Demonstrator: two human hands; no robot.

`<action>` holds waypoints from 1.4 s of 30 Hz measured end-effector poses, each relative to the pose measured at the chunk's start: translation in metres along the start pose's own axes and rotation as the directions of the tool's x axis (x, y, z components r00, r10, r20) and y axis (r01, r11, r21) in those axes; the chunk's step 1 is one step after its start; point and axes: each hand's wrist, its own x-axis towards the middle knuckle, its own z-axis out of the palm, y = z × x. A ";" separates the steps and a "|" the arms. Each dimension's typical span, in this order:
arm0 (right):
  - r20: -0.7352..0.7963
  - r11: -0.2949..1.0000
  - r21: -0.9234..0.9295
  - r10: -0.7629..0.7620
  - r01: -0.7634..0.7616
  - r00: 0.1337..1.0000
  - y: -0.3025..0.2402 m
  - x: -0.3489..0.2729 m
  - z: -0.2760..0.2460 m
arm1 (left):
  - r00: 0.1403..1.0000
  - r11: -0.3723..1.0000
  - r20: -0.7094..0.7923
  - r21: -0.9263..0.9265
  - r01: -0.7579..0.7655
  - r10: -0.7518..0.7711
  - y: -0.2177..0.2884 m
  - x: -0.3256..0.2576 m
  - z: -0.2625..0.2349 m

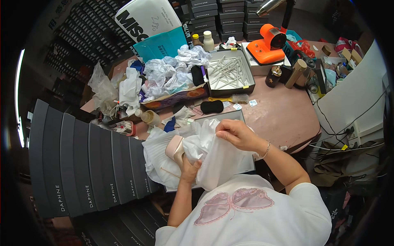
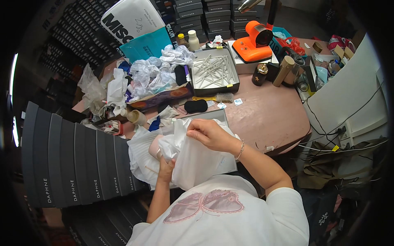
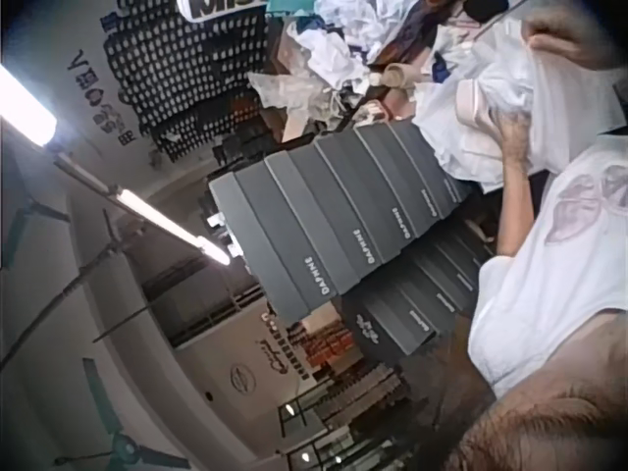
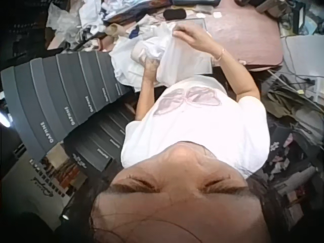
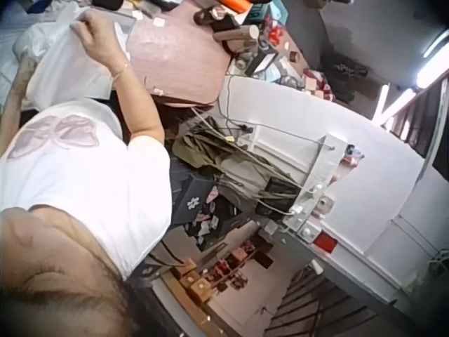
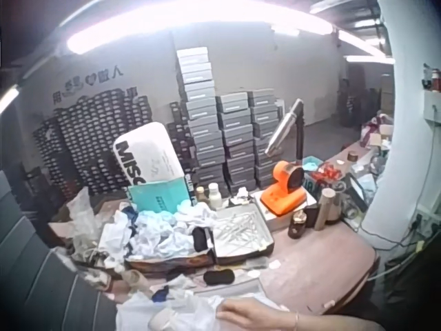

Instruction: Inspecting and packaging high-heeled shoes into brand-named boxes.

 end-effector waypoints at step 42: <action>0.216 0.403 0.874 0.181 -0.273 0.959 0.112 -0.149 -0.002 | 0.929 0.732 0.314 0.583 -0.353 0.198 0.051 0.033 0.049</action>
